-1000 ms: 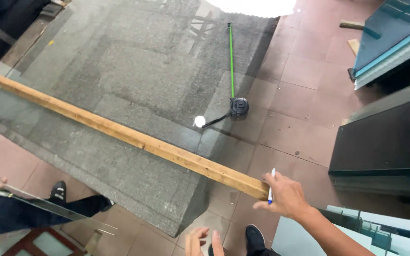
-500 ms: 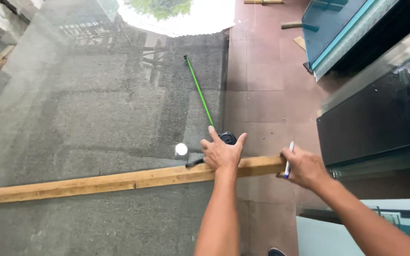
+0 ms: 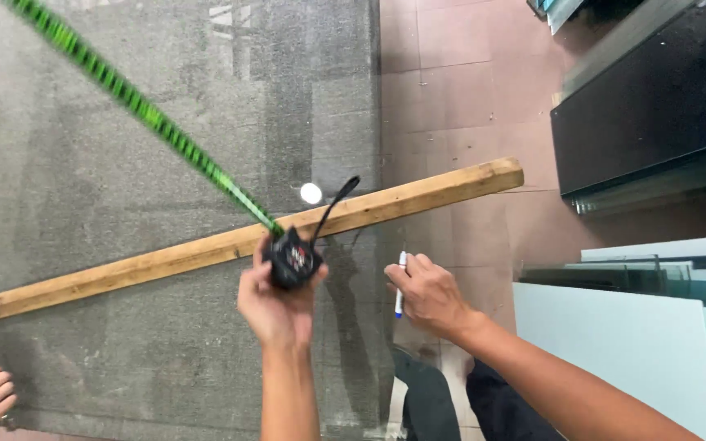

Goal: Measuring and marking a large sheet of glass using a tape measure and a marker, then aligning a wooden board as a guide.

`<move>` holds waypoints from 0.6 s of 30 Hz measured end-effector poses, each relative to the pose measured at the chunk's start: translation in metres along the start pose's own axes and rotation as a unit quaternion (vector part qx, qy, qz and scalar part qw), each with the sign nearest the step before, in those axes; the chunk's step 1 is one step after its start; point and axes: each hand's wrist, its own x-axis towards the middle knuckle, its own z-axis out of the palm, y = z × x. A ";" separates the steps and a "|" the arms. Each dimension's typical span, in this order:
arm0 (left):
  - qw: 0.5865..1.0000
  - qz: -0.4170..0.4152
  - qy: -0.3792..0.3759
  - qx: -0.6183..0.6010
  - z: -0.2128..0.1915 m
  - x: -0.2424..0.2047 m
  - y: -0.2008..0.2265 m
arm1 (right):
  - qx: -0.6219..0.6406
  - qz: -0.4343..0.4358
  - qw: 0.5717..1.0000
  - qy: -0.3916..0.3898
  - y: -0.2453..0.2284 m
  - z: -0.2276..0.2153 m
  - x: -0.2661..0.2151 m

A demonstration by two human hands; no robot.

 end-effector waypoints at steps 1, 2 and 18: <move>1.000 0.005 -0.002 0.006 -0.028 -0.010 -0.010 | 0.005 0.001 1.000 0.005 0.000 0.005 0.014; 1.000 0.004 0.017 0.003 -0.059 -0.023 -0.019 | 0.009 -0.034 0.998 0.061 -0.003 0.010 0.024; 0.540 0.035 -0.067 0.839 -0.228 -0.087 0.035 | 0.503 0.369 0.772 0.123 0.034 -0.153 -0.134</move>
